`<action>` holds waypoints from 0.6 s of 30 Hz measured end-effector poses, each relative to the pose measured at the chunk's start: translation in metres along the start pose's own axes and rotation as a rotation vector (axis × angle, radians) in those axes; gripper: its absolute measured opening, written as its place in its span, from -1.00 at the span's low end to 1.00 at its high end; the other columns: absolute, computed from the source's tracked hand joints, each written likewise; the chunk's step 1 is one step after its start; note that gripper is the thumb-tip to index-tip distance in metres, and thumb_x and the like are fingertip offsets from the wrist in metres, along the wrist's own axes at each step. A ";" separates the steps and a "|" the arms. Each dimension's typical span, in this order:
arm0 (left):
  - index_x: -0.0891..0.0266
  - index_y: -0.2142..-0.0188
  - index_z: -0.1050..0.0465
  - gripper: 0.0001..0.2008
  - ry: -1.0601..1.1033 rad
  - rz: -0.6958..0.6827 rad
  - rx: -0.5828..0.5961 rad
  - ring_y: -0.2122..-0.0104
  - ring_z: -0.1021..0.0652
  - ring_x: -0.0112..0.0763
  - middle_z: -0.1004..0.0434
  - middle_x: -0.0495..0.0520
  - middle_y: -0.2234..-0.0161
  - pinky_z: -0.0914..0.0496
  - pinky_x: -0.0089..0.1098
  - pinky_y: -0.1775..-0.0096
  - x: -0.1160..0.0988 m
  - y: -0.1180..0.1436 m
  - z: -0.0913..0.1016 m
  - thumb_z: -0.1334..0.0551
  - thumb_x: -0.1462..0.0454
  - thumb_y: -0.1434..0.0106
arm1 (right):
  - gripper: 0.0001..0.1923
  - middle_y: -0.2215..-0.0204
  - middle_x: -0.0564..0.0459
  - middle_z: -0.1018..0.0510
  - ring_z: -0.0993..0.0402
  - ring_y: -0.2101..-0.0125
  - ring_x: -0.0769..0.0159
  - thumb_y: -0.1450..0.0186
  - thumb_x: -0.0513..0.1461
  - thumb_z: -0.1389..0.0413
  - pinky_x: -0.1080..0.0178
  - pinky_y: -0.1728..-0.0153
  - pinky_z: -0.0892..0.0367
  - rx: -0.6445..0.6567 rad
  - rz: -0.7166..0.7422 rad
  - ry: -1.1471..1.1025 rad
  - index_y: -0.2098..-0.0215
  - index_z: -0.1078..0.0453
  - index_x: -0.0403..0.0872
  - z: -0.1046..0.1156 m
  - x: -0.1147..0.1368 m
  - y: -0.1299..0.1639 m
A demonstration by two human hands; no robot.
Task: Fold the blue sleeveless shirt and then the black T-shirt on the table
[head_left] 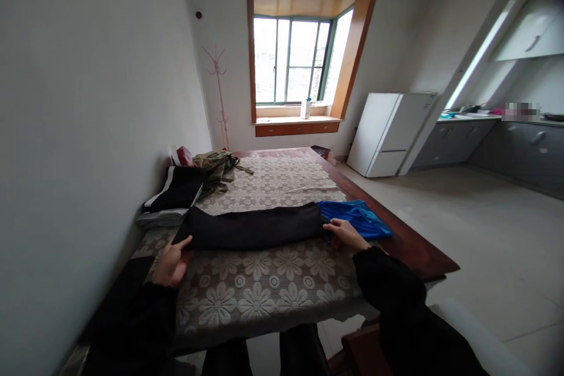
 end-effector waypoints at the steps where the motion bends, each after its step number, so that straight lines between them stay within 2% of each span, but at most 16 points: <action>1: 0.20 -0.05 -0.47 -0.59 -0.048 -0.001 -0.041 0.08 -0.67 -0.19 -0.66 0.20 0.09 -0.57 -0.21 0.02 0.007 -0.002 0.014 -0.26 0.47 -0.21 | -0.77 0.76 0.24 -0.40 -0.31 0.77 0.42 -0.12 -0.17 -0.32 0.40 0.68 -0.17 0.005 0.006 0.122 0.52 -0.37 -0.07 0.004 -0.006 0.000; 3: 0.16 -0.09 -0.41 -0.52 -0.146 -0.084 -0.126 -0.05 -0.61 -0.17 -0.60 0.20 -0.04 -0.50 -0.17 -0.10 0.006 -0.005 0.039 -0.29 0.46 -0.17 | -0.75 0.71 0.20 -0.44 -0.36 0.70 0.37 -0.16 -0.12 -0.30 0.35 0.61 -0.22 -0.011 0.090 0.417 0.51 -0.37 -0.05 0.011 -0.004 -0.003; 5: 0.12 -0.11 -0.38 -0.50 -0.274 -0.296 -0.160 -0.22 -0.48 -0.15 -0.48 0.19 -0.20 -0.37 -0.13 -0.23 -0.018 -0.004 0.047 -0.31 0.40 -0.17 | -0.78 0.55 0.09 -0.55 -0.49 0.53 0.29 -0.27 -0.08 -0.21 0.28 0.44 -0.35 -0.048 0.259 0.685 0.41 -0.42 -0.05 0.008 0.018 -0.010; 7: 0.10 -0.09 -0.43 -0.55 -0.475 -0.531 -0.093 -0.29 -0.39 -0.11 -0.44 0.14 -0.25 -0.24 -0.11 -0.31 -0.049 -0.002 0.028 -0.32 0.30 -0.19 | -0.83 0.36 0.00 -0.62 -0.56 0.34 0.22 -0.34 -0.12 -0.13 0.23 0.24 -0.40 -0.018 0.409 0.825 0.27 -0.47 -0.06 -0.012 0.039 -0.019; 9: 0.09 -0.01 -0.53 -0.64 -0.725 -0.655 0.062 -0.24 -0.44 -0.05 -0.54 0.11 -0.16 -0.23 -0.11 -0.31 -0.063 -0.005 -0.009 -0.30 0.20 -0.20 | -0.78 0.15 -0.08 -0.63 -0.57 0.14 0.18 -0.38 -0.18 -0.08 0.21 0.06 -0.39 0.089 0.524 0.935 0.09 -0.49 -0.06 -0.046 0.051 -0.028; 12: 0.13 0.00 -0.56 -0.65 -1.020 -0.715 0.302 -0.17 -0.51 -0.05 -0.59 0.16 -0.11 -0.25 -0.11 -0.28 -0.053 -0.023 -0.062 -0.17 0.12 -0.30 | -0.59 -0.21 -0.18 -0.48 -0.37 -0.21 0.06 -0.43 -0.17 -0.02 0.10 -0.23 -0.21 0.208 0.632 1.119 -0.20 -0.40 -0.06 -0.096 0.047 -0.040; 14: 0.19 -0.13 -0.48 -0.55 -1.204 -0.787 0.359 -0.24 -0.44 -0.07 -0.51 0.22 -0.21 -0.18 -0.08 -0.32 -0.039 -0.039 -0.081 -0.07 0.13 -0.35 | -0.48 -0.34 -0.17 -0.34 -0.18 -0.35 0.00 -0.46 -0.12 0.05 -0.05 -0.34 -0.03 0.217 0.628 1.227 -0.34 -0.28 -0.04 -0.115 0.031 -0.047; 16: 0.25 -0.19 -0.42 -0.50 -1.366 -0.814 0.328 -0.30 -0.38 -0.02 -0.46 0.29 -0.26 -0.12 -0.01 -0.34 -0.024 -0.058 -0.085 -0.06 0.15 -0.33 | -0.44 -0.37 -0.14 -0.30 -0.12 -0.38 -0.01 -0.48 -0.09 0.13 -0.13 -0.36 0.08 0.200 0.593 1.283 -0.39 -0.21 -0.01 -0.122 0.011 -0.054; 18: 0.28 -0.19 -0.42 -0.49 -1.448 -0.807 0.282 -0.30 -0.36 0.03 -0.46 0.34 -0.25 -0.10 0.05 -0.34 -0.012 -0.073 -0.080 -0.08 0.17 -0.31 | -0.45 -0.34 -0.14 -0.35 -0.18 -0.34 0.01 -0.49 -0.09 0.16 -0.12 -0.36 0.10 0.186 0.571 1.297 -0.38 -0.24 -0.01 -0.122 -0.003 -0.058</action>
Point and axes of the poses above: each hand's wrist, its own y-axis away from the middle knuckle, its own z-axis out of the back of the hand, x = y × z, the point moved 10 cm from there along -y, towards the middle knuckle
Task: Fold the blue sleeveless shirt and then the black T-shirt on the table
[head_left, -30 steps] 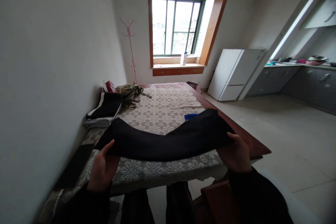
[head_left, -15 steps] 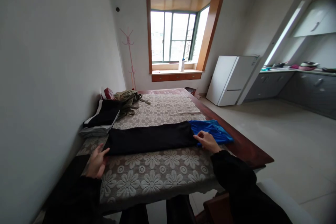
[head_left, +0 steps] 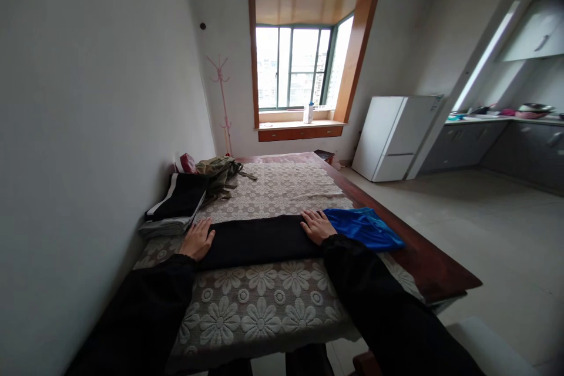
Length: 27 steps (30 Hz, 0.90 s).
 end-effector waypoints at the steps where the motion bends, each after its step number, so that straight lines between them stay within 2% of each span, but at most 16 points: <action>1: 0.28 -0.17 -0.44 -0.50 -0.015 0.007 -0.001 -0.29 -0.37 0.05 -0.47 0.35 -0.24 -0.10 0.07 -0.33 0.005 0.000 -0.004 -0.08 0.17 -0.30 | -0.46 -0.33 -0.15 -0.37 -0.21 -0.32 0.02 -0.49 -0.09 0.16 -0.10 -0.35 0.10 -0.003 -0.005 0.001 -0.36 -0.26 -0.01 -0.004 -0.002 0.001; 4: 0.28 -0.13 -0.47 -0.53 -0.044 -0.019 0.000 -0.21 -0.43 0.05 -0.50 0.35 -0.20 -0.16 0.04 -0.30 0.008 0.000 -0.003 -0.07 0.19 -0.30 | -0.50 -0.30 -0.17 -0.39 -0.23 -0.28 0.01 -0.48 -0.11 0.11 -0.07 -0.32 0.08 -0.018 -0.007 0.002 -0.31 -0.31 -0.04 -0.002 -0.007 0.002; 9: 0.25 -0.01 -0.54 -0.60 -0.084 -0.063 -0.020 -0.07 -0.50 0.01 -0.58 0.30 -0.03 -0.28 -0.03 -0.21 -0.001 -0.007 0.015 -0.09 0.27 -0.24 | -0.58 -0.14 -0.17 -0.49 -0.29 -0.15 -0.04 -0.41 -0.18 -0.02 -0.06 -0.22 0.03 -0.061 -0.057 -0.002 -0.20 -0.40 -0.03 0.020 -0.007 -0.001; 12: 0.20 0.09 -0.57 -0.68 -0.100 -0.134 -0.062 -0.02 -0.51 0.00 -0.60 0.24 0.08 -0.19 -0.01 -0.28 -0.015 -0.008 0.032 -0.13 0.28 -0.22 | -0.71 -0.03 -0.13 -0.54 -0.31 -0.09 -0.03 -0.37 -0.22 -0.06 -0.05 -0.18 0.01 -0.081 -0.049 -0.005 -0.02 -0.49 -0.02 0.039 -0.004 -0.001; 15: 0.11 0.17 -0.58 -0.75 -0.061 -0.202 -0.133 0.03 -0.53 -0.05 -0.61 0.16 0.18 -0.05 0.00 -0.35 -0.030 0.002 0.057 -0.15 0.25 -0.25 | -0.78 0.02 -0.08 -0.56 -0.31 -0.08 -0.02 -0.38 -0.23 -0.07 -0.05 -0.16 0.02 -0.135 -0.015 -0.015 0.09 -0.52 0.01 0.066 0.000 0.012; 18: 0.06 0.19 -0.60 -0.79 0.010 -0.184 -0.222 0.03 -0.53 -0.03 -0.62 0.14 0.20 -0.12 -0.01 -0.32 -0.034 0.030 0.087 -0.20 0.21 -0.25 | -0.81 0.07 -0.05 -0.60 -0.35 -0.05 0.01 -0.39 -0.25 -0.06 -0.04 -0.14 0.01 -0.227 0.023 -0.062 0.14 -0.52 0.03 0.097 0.002 0.046; 22: 0.04 0.21 -0.65 -0.80 0.083 -0.141 -0.316 0.11 -0.55 0.04 -0.63 0.16 0.26 -0.29 -0.03 -0.16 -0.031 0.096 0.120 -0.28 0.13 -0.22 | -0.81 0.14 -0.02 -0.64 -0.45 0.03 0.07 -0.41 -0.26 -0.05 -0.03 -0.13 -0.04 -0.275 0.088 -0.187 0.18 -0.52 0.04 0.128 0.004 0.114; 25: -0.01 0.29 -0.69 -0.85 0.227 -0.112 -0.254 0.19 -0.59 -0.02 -0.65 0.14 0.31 -0.39 -0.16 -0.04 -0.030 0.148 0.130 -0.37 0.13 -0.13 | -0.83 0.21 0.02 -0.64 -0.50 0.13 0.11 -0.37 -0.25 -0.10 0.02 -0.08 -0.15 -0.193 0.101 -0.334 0.22 -0.55 0.07 0.141 0.003 0.159; 27: -0.01 0.36 -0.70 -0.86 0.342 -0.029 -0.104 0.25 -0.60 -0.08 -0.65 0.13 0.33 -0.45 -0.27 0.09 -0.029 0.174 0.126 -0.45 0.12 -0.04 | -0.89 0.29 0.05 -0.64 -0.52 0.21 0.13 -0.33 -0.21 -0.18 0.09 0.03 -0.25 -0.074 0.088 -0.467 0.31 -0.57 0.08 0.144 0.003 0.179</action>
Point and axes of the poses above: each hand's wrist, its own y-axis away from the middle knuckle, its own z-axis out of the back of the hand, x = y × z, the point moved 10 cm from there along -y, towards the middle knuckle
